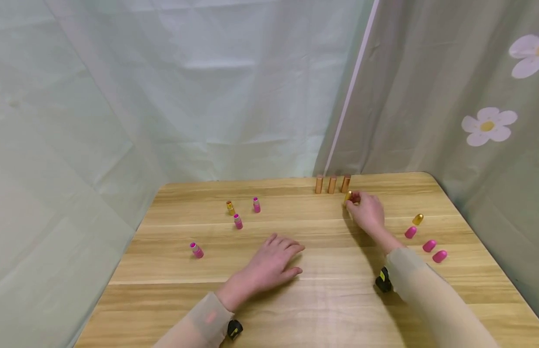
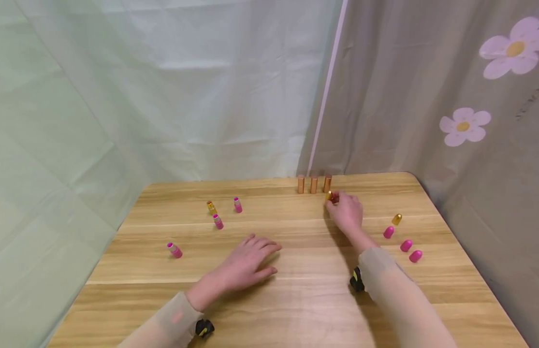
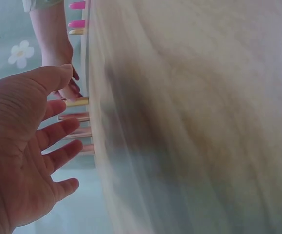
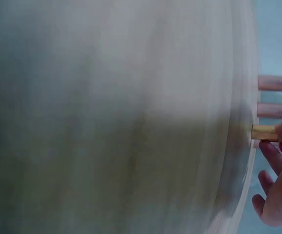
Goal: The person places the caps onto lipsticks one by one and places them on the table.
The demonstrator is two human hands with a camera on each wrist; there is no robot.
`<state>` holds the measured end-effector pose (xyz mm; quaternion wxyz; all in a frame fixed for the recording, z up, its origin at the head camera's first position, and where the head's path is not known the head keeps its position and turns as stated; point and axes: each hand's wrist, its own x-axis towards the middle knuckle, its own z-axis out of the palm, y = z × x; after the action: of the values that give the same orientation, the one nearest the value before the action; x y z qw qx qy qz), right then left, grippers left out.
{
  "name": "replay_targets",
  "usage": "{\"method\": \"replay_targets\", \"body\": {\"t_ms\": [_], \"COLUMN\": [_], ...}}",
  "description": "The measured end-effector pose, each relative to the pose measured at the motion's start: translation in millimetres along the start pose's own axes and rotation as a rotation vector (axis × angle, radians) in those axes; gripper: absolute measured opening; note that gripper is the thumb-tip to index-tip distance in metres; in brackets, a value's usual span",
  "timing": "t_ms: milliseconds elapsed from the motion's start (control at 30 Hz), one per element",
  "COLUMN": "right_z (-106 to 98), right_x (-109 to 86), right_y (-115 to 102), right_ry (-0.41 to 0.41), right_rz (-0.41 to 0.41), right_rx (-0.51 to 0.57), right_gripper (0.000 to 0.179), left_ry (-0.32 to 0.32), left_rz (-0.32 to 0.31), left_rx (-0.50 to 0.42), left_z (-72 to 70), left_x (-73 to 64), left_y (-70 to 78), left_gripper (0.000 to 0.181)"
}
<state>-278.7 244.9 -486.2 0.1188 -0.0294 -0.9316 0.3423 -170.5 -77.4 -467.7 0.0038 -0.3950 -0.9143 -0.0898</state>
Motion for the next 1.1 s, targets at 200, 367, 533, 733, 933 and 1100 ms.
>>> {"method": "replay_targets", "body": {"t_ms": [200,367,533,733,933,1100], "right_z": [3,4,5,-4,-40,-81], "right_x": [13.9,19.6,20.5,14.7,8.0,3.7], "right_y": [4,5,7,7,5,25], "right_ry": [0.013,0.010,0.004,-0.032,-0.066,-0.071], "right_rz": [0.032,0.050,0.044,0.005,-0.051,-0.049], "right_rx": [0.001,0.029,0.059,0.031,-0.068,-0.129], "right_gripper": [0.034,0.036,0.038,0.045,0.048,0.048], "left_ry": [0.001,-0.016,-0.017,0.004,0.033,0.032], "left_rz": [0.002,-0.004,-0.002,0.012,0.030,0.061], "left_rx": [0.004,-0.009,-0.008,0.011,0.025,0.061], "left_z": [5.2,9.3,9.2,9.3,6.9,1.7], "left_x": [-0.8,0.3,0.6,3.4,10.8,24.2], "left_y": [2.9,6.1,8.6,9.6,14.5,23.2], "left_gripper": [0.058,0.058,0.057,0.059,0.061,0.063]}}
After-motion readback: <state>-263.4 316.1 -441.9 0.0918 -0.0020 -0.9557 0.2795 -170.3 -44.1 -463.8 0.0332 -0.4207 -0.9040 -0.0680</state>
